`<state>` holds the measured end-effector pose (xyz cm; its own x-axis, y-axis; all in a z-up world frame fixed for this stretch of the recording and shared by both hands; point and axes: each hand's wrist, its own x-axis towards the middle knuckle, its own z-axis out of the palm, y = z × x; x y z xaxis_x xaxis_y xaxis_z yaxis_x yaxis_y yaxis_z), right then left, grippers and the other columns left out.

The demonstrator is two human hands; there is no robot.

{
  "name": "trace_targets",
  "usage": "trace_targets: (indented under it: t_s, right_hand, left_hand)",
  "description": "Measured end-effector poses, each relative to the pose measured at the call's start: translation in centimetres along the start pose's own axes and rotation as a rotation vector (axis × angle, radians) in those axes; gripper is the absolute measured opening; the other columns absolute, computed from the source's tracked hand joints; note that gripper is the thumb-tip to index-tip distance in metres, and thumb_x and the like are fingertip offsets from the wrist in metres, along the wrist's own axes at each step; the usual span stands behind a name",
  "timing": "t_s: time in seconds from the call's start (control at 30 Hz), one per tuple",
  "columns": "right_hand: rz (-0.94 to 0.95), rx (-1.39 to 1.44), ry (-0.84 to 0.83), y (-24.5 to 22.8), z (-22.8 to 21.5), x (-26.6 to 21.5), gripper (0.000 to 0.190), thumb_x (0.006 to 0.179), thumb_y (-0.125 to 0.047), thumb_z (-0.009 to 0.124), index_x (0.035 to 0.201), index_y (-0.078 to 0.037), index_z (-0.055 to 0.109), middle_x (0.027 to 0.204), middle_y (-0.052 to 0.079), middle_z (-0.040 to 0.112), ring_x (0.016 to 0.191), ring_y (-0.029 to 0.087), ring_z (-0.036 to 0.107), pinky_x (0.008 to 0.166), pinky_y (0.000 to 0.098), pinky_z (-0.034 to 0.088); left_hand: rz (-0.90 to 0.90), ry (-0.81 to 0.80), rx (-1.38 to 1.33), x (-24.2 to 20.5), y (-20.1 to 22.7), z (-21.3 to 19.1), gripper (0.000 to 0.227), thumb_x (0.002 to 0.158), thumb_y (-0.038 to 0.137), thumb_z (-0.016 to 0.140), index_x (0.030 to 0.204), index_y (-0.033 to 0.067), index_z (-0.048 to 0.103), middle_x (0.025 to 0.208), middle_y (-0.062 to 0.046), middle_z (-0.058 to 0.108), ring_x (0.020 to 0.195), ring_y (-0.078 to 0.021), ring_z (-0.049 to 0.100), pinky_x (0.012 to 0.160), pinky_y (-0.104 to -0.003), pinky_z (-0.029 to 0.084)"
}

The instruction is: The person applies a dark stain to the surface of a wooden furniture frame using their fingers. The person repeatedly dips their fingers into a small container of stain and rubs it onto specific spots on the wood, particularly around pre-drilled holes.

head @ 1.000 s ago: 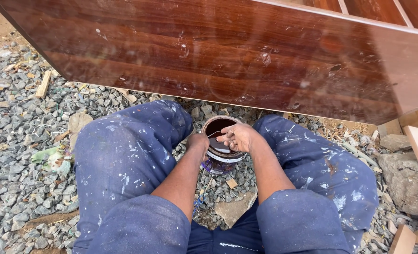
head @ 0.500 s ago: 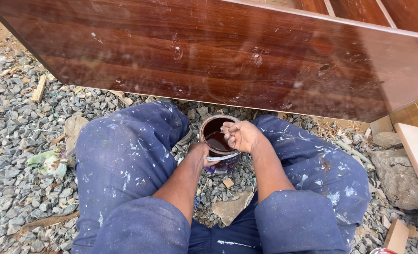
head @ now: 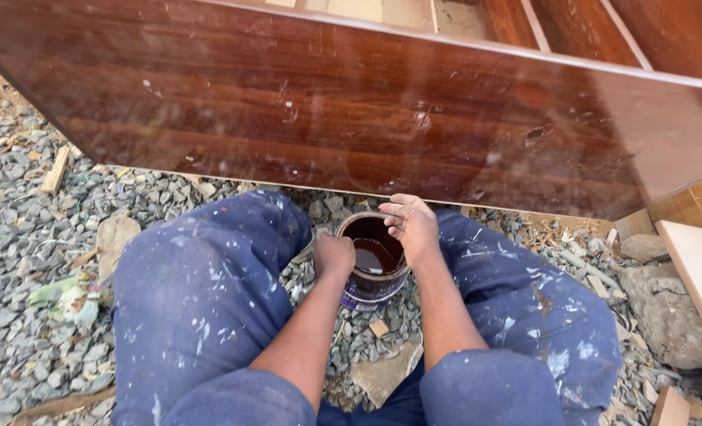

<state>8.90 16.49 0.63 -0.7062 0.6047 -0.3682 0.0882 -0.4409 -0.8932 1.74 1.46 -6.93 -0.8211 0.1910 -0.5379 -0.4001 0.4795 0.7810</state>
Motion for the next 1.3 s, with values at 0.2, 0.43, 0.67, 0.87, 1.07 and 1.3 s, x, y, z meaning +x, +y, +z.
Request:
trace_targets:
  t_s: [0.2, 0.43, 0.67, 0.87, 1.07, 1.3]
  right_hand:
    - [-0.856, -0.728, 0.262, -3.6, 3.2, -4.1, 0.019, 0.087, -0.017, 0.067, 0.102, -0.025, 0.077, 0.127, -0.005, 0.070, 0.112, 0.015, 0.060, 0.082, 0.0220, 0.055]
    - [-1.161, -0.872, 0.254, -5.3, 6.4, -5.5, 0.027, 0.088, -0.015, 0.069, 0.114, -0.017, 0.074, 0.163, 0.014, 0.038, 0.142, 0.038, 0.041, 0.118, 0.0510, 0.034]
    - [-1.106, -0.867, 0.216, -6.4, 7.1, -5.0, 0.029, 0.091, -0.020, 0.063, 0.119, -0.019, 0.072, 0.168, 0.017, 0.027, 0.146, 0.043, 0.038, 0.117, 0.0534, 0.033]
    - [-1.083, -0.961, 0.296, -6.1, 7.3, -4.4, 0.028, 0.090, -0.023, 0.063, 0.117, -0.022, 0.072, 0.165, 0.014, 0.030, 0.140, 0.039, 0.040, 0.110, 0.0515, 0.035]
    - [-1.062, -1.033, 0.362, -5.8, 7.3, -3.3, 0.027, 0.090, -0.026, 0.064, 0.115, -0.026, 0.072, 0.166, 0.009, 0.029, 0.126, 0.032, 0.043, 0.104, 0.0462, 0.034]
    - [-1.029, -1.080, 0.389, -5.8, 7.3, -2.8, 0.024, 0.090, -0.029, 0.064, 0.111, -0.025, 0.073, 0.168, 0.006, 0.026, 0.119, 0.030, 0.043, 0.101, 0.0461, 0.033]
  left_hand:
    - [0.194, -0.064, -0.385, -3.0, 6.4, -1.2, 0.048, 0.102, 0.007, 0.044, 0.150, 0.0062, 0.046, 0.141, -0.017, 0.056, 0.135, -0.0361, 0.053, 0.107, -0.050, 0.051]
    - [0.326, -0.063, -0.595, -7.6, 13.1, -3.8, 0.043, 0.097, 0.012, 0.056, 0.139, 0.0052, 0.060, 0.138, -0.015, 0.066, 0.125, -0.0234, 0.062, 0.090, -0.033, 0.055]
    - [0.737, -0.017, -0.013, -6.2, 18.8, -6.0, 0.037, 0.091, 0.020, 0.056, 0.123, 0.0185, 0.075, 0.122, -0.008, 0.074, 0.122, -0.0288, 0.066, 0.105, -0.044, 0.052]
    - [0.818, 0.054, -0.052, -7.4, 21.0, -7.8, 0.033, 0.092, 0.018, 0.058, 0.120, 0.0195, 0.076, 0.116, -0.004, 0.075, 0.115, -0.0232, 0.069, 0.101, -0.038, 0.054]
    - [0.725, 0.015, -0.161, -9.0, 20.6, -8.2, 0.044, 0.092, 0.014, 0.057, 0.134, 0.0111, 0.067, 0.136, -0.015, 0.066, 0.130, -0.0331, 0.060, 0.109, -0.040, 0.050]
    - [0.682, -0.023, -0.195, -7.9, 19.8, -8.2, 0.043, 0.091, 0.014, 0.060, 0.133, 0.0166, 0.069, 0.137, -0.012, 0.066, 0.116, -0.0289, 0.070, 0.104, -0.042, 0.054]
